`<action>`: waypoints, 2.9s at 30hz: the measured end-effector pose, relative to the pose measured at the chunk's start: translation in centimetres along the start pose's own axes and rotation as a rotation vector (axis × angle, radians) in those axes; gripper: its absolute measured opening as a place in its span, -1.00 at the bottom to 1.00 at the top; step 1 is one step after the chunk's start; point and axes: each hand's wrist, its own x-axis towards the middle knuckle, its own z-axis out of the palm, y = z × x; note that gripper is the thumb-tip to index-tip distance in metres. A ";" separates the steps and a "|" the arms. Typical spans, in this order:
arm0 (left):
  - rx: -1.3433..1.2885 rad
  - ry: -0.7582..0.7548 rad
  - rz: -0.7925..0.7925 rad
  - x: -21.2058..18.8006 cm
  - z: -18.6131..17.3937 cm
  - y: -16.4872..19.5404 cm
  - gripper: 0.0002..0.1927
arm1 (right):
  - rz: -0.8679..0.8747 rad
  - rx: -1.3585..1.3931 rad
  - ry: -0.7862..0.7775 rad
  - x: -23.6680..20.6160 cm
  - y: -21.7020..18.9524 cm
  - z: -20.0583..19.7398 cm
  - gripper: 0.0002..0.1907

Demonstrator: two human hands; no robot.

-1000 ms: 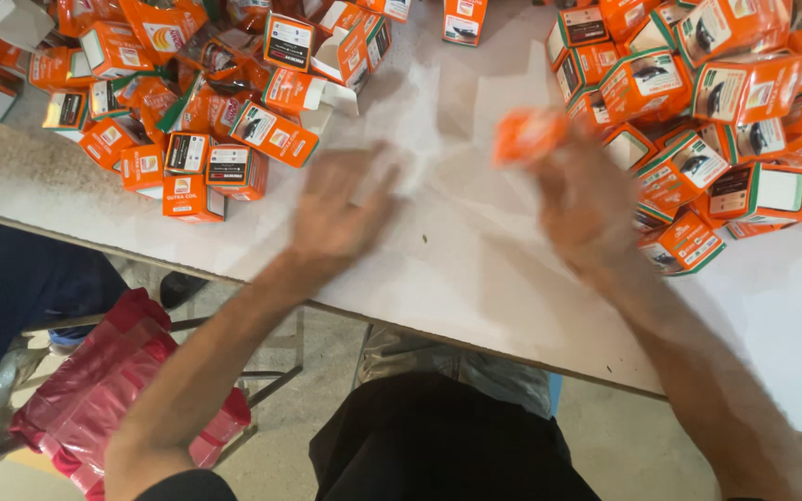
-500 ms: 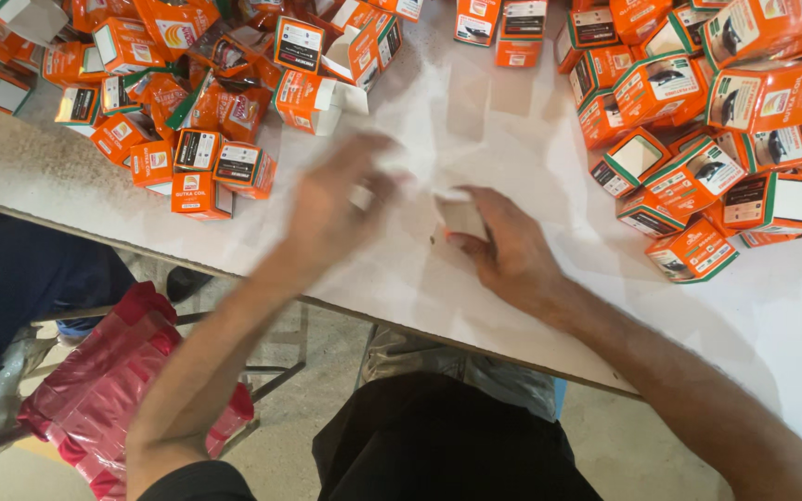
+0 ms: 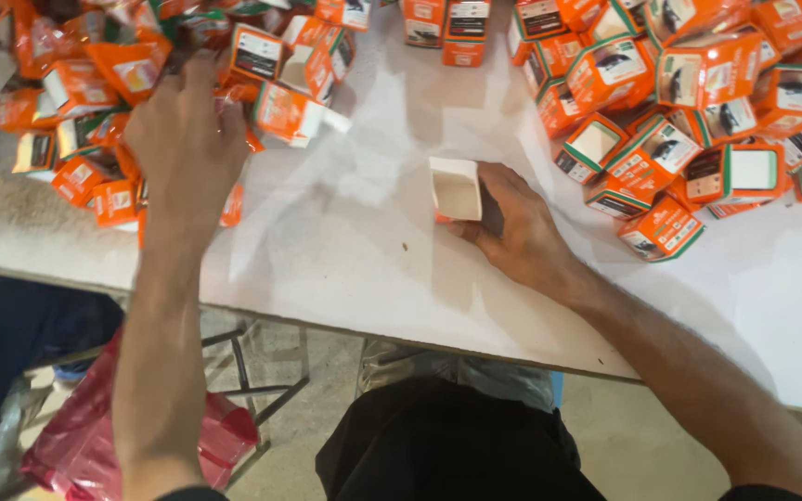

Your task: The person picks up small orange product boxes one at a time from a pile on the table, opens a small plastic pouch, inserts a box into it, presses the pouch closed, and tosses the packed pouch onto a growing pile. They occasionally gather scattered boxes back into the main pile between packing cycles.

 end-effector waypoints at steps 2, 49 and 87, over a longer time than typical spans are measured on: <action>-0.353 0.162 0.038 -1.8 -1.8 3.3 -0.66 | 0.032 0.012 -0.001 0.0 0.2 -0.3 -0.42; -1.420 -0.498 -0.246 -0.9 6.6 18.0 -0.64 | 0.069 -0.059 0.081 0.5 -0.5 -0.2 -0.27; -1.062 -0.196 0.317 -1.4 3.5 16.6 -0.70 | 0.094 -0.116 0.049 -0.5 1.0 -0.1 -0.39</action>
